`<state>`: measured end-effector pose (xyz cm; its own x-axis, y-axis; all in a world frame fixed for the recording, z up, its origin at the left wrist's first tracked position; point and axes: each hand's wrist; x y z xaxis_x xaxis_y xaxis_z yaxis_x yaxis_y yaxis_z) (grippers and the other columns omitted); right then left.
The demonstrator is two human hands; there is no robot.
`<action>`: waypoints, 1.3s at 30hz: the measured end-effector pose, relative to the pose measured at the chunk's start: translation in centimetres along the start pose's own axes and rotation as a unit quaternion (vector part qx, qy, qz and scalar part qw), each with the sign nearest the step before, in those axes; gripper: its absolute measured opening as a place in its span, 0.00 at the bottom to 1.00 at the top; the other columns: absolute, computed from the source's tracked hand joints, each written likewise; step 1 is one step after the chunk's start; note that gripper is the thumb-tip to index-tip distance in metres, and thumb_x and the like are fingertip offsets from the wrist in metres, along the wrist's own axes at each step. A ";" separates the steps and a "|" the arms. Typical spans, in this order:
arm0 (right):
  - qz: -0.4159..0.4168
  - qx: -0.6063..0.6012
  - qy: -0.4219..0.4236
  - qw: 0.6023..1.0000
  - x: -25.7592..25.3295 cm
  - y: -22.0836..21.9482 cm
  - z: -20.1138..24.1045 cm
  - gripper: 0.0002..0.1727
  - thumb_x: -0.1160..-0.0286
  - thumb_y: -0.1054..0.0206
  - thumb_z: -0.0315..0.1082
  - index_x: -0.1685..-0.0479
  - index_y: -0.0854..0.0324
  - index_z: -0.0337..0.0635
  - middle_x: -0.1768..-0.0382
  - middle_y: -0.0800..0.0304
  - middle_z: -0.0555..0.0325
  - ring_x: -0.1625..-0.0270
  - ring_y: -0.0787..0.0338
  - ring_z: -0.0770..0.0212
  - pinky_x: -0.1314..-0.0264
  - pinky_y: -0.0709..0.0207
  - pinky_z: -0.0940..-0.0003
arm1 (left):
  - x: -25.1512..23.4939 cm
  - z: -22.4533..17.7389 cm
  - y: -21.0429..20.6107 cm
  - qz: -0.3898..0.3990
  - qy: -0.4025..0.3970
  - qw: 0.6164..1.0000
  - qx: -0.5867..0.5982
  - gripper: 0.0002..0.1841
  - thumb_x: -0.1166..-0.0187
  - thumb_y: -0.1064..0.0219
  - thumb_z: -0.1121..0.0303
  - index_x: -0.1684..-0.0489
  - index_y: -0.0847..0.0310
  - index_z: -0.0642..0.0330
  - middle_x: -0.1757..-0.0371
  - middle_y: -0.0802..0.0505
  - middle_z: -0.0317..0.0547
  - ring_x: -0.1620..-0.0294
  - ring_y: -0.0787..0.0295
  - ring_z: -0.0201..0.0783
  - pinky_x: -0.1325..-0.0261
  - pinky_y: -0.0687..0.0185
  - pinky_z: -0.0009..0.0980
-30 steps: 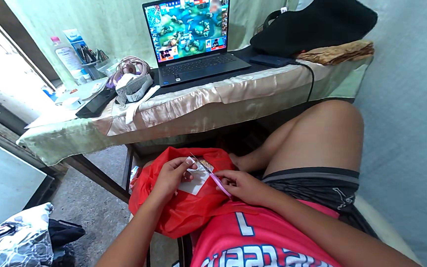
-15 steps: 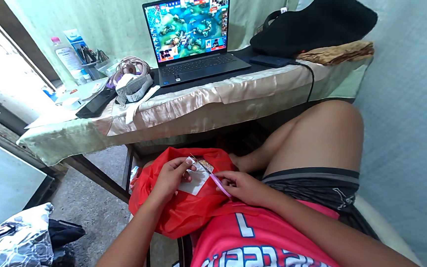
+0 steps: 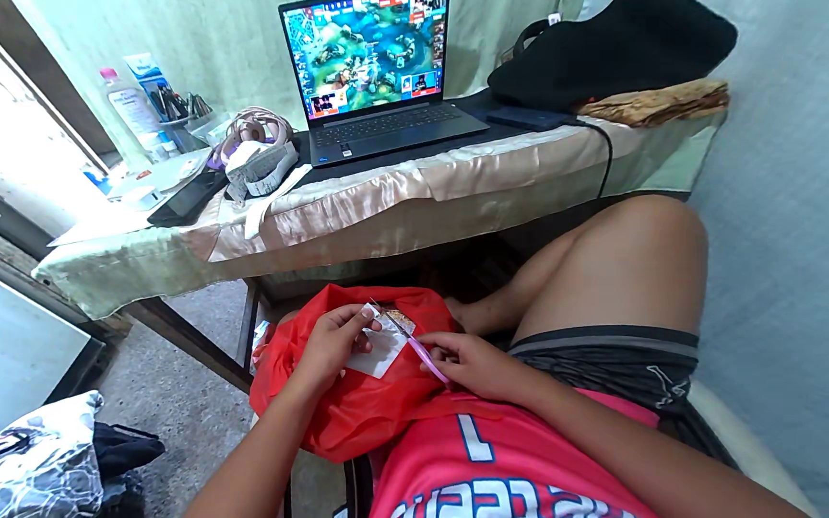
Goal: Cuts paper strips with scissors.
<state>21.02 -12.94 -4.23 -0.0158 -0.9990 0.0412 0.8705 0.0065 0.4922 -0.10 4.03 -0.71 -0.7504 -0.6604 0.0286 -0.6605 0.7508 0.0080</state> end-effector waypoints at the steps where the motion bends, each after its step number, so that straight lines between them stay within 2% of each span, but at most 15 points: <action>1: 0.000 0.001 -0.003 1.000 0.0 0.0 0.0 0.24 0.15 0.34 0.46 0.22 0.23 0.54 0.62 0.10 0.64 0.68 0.13 0.71 0.63 0.15 0.74 | 0.0 0.0 0.0 -0.001 0.001 1.000 0.000 0.14 0.09 0.41 0.66 0.44 0.13 0.65 0.57 0.06 0.47 0.71 0.11 0.36 0.64 0.10 0.31; 39: -0.004 -0.003 -0.003 1.000 0.0 0.2 0.2 0.23 0.14 0.35 0.44 0.23 0.23 0.53 0.61 0.09 0.64 0.68 0.12 0.71 0.63 0.15 0.74 | -0.1 0.1 0.0 0.014 0.000 1.000 -0.004 0.14 0.09 0.43 0.66 0.44 0.13 0.65 0.55 0.05 0.48 0.69 0.09 0.36 0.60 0.09 0.32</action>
<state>21.08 -12.88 -3.95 -0.0250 -0.9988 0.0418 0.8728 -0.0015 0.4881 -0.07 4.10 -0.86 -0.7690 -0.6386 0.0293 -0.6384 0.7695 0.0156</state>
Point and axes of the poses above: each hand's wrist, its own x-axis away from the middle knuckle, its own y-axis out of the back of the hand, z = x × y
